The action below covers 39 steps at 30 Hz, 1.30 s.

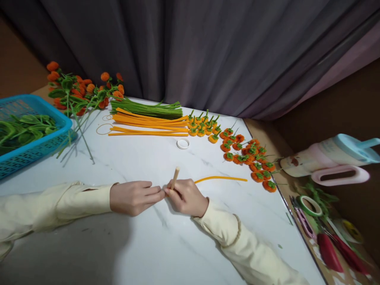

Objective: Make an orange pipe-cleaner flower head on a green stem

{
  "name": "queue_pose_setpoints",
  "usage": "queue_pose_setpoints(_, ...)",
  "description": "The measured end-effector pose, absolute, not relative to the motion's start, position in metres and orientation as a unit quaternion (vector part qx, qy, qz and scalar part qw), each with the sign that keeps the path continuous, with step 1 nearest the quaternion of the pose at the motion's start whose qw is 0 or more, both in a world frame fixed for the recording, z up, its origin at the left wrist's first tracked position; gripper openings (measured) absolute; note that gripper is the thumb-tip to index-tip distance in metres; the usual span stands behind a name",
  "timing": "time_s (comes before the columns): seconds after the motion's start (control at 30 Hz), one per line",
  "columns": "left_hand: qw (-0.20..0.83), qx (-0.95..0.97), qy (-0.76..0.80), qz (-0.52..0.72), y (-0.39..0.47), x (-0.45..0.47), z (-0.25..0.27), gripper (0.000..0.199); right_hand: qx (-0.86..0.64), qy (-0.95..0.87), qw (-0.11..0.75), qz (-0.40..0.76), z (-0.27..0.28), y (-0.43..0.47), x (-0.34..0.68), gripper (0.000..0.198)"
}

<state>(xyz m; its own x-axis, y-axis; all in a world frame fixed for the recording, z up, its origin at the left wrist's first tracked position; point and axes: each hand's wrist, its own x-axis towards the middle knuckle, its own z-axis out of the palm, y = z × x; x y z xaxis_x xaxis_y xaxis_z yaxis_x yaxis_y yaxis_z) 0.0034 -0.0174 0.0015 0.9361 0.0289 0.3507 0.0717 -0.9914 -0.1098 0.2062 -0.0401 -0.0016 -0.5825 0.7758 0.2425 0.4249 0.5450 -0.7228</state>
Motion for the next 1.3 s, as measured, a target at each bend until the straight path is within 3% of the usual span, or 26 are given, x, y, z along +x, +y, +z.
queue_pose_setpoints(0.17, 0.062, -0.979, -0.046, -0.19, -0.017, 0.004, 0.001, 0.022, -0.367, -0.822, 0.302, 0.315, 0.002, -0.042, 0.206, 0.027)
queue_pose_setpoints(0.37, -0.053, -0.955, -0.182, -0.227, -0.016, 0.01, 0.0, 0.02, -0.469, -0.61, 0.417, 0.484, 0.005, -0.037, 0.202, 0.029)
queue_pose_setpoints(0.57, -0.04, -0.97, -0.167, -0.17, -0.003, 0.009, 0.007, 0.021, -0.48, -0.476, 0.461, 0.574, 0.006, -0.03, 0.202, 0.028)
queue_pose_setpoints(0.73, -0.026, -0.988, -0.13, -0.083, 0.018, 0.006, 0.019, 0.021, -0.478, -0.48, 0.482, 0.556, 0.008, -0.029, 0.202, 0.027)
queue_pose_setpoints(1.1, -0.22, -0.924, -0.278, -0.145, 0.016, 0.021, 0.014, 0.006, -0.456, -0.517, 0.469, 0.551, 0.002, -0.027, 0.211, 0.029)
queue_pose_setpoints(1.3, -0.207, -0.923, -0.274, -0.171, 0.004, 0.023, 0.008, 0.007, -0.5, -0.627, 0.491, 0.341, 0.009, -0.027, 0.216, 0.024)
